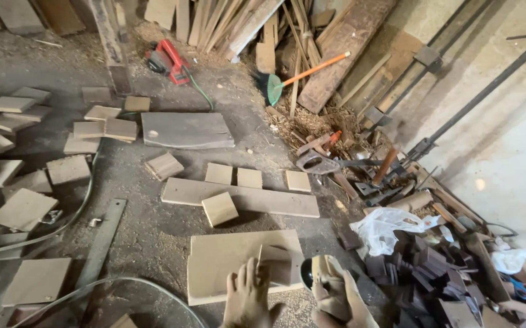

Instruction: Sanding small wooden blocks using a handheld power sander

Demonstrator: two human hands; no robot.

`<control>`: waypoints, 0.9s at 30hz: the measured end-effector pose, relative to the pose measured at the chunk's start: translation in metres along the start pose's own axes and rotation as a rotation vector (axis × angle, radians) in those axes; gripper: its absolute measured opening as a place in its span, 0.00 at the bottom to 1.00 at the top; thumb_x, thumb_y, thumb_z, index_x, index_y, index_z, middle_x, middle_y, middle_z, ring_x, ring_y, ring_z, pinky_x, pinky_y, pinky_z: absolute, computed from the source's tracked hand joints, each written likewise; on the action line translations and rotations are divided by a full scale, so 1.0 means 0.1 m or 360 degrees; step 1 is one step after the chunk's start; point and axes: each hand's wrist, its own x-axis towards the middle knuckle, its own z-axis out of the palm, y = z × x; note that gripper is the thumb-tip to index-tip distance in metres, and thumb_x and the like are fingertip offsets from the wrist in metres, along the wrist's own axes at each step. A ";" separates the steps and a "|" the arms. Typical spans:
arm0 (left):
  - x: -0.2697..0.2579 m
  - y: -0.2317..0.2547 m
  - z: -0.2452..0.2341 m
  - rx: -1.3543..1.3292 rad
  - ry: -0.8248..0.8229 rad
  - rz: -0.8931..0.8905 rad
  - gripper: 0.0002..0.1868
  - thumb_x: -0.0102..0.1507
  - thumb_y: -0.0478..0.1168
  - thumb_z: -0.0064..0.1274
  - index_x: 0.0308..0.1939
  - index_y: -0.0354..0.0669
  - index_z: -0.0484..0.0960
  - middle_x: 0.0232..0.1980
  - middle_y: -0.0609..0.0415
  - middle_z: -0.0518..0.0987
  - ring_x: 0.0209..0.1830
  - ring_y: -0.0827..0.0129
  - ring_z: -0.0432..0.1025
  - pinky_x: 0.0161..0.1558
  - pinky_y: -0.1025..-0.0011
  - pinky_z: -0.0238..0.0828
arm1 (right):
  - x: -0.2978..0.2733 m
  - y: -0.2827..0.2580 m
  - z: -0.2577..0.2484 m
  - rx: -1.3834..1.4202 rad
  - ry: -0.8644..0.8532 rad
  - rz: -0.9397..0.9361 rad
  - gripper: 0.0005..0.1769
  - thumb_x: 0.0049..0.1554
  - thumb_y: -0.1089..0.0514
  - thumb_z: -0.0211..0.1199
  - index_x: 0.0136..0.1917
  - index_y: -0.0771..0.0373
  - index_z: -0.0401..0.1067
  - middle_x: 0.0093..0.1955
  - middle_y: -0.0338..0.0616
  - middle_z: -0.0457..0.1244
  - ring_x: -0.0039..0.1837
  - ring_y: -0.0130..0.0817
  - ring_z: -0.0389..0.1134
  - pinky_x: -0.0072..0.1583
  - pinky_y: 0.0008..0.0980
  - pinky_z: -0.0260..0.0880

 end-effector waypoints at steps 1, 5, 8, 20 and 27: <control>-0.07 0.01 0.03 0.0033 0.0114 0.0047 0.51 0.62 0.72 0.59 0.72 0.37 0.62 0.74 0.31 0.55 0.68 0.44 0.54 0.62 0.41 0.54 | 0.35 -0.29 0.12 -0.0056 -0.0054 -0.0101 0.47 0.44 0.76 0.67 0.75 0.66 0.56 0.51 0.49 0.72 0.51 0.29 0.75 0.54 0.23 0.72; -0.11 -0.30 1.05 0.0427 0.0641 0.0266 0.53 0.67 0.84 0.29 0.75 0.44 0.59 0.80 0.30 0.50 0.79 0.43 0.46 0.68 0.30 0.38 | 0.46 0.12 0.28 -0.0405 0.0176 -0.0101 0.51 0.42 0.67 0.70 0.77 0.67 0.53 0.68 0.51 0.69 0.60 0.31 0.79 0.56 0.24 0.78; -0.12 -0.37 1.28 0.0483 0.0771 0.0326 0.55 0.64 0.86 0.29 0.77 0.48 0.58 0.82 0.26 0.45 0.81 0.38 0.42 0.68 0.29 0.39 | 0.62 0.11 0.43 -0.0442 0.0291 0.0028 0.47 0.43 0.55 0.73 0.74 0.67 0.62 0.65 0.43 0.72 0.60 0.29 0.76 0.63 0.27 0.70; -0.09 -0.29 1.25 0.0265 0.0852 0.0119 0.31 0.61 0.46 0.58 0.70 0.63 0.74 0.73 0.38 0.64 0.72 0.51 0.61 0.66 0.36 0.57 | 0.86 -0.08 0.72 -0.0296 0.0271 0.0610 0.57 0.37 0.71 0.66 0.80 0.56 0.55 0.68 0.48 0.69 0.64 0.37 0.74 0.64 0.32 0.71; -0.12 -0.43 1.23 0.0202 0.0579 0.0347 0.37 0.59 0.37 0.52 0.75 0.53 0.67 0.76 0.26 0.53 0.78 0.38 0.47 0.69 0.27 0.40 | 1.08 -0.63 0.97 -0.1086 0.0035 0.1142 0.60 0.43 0.44 0.67 0.84 0.34 0.43 0.70 0.32 0.67 0.65 0.38 0.74 0.64 0.36 0.76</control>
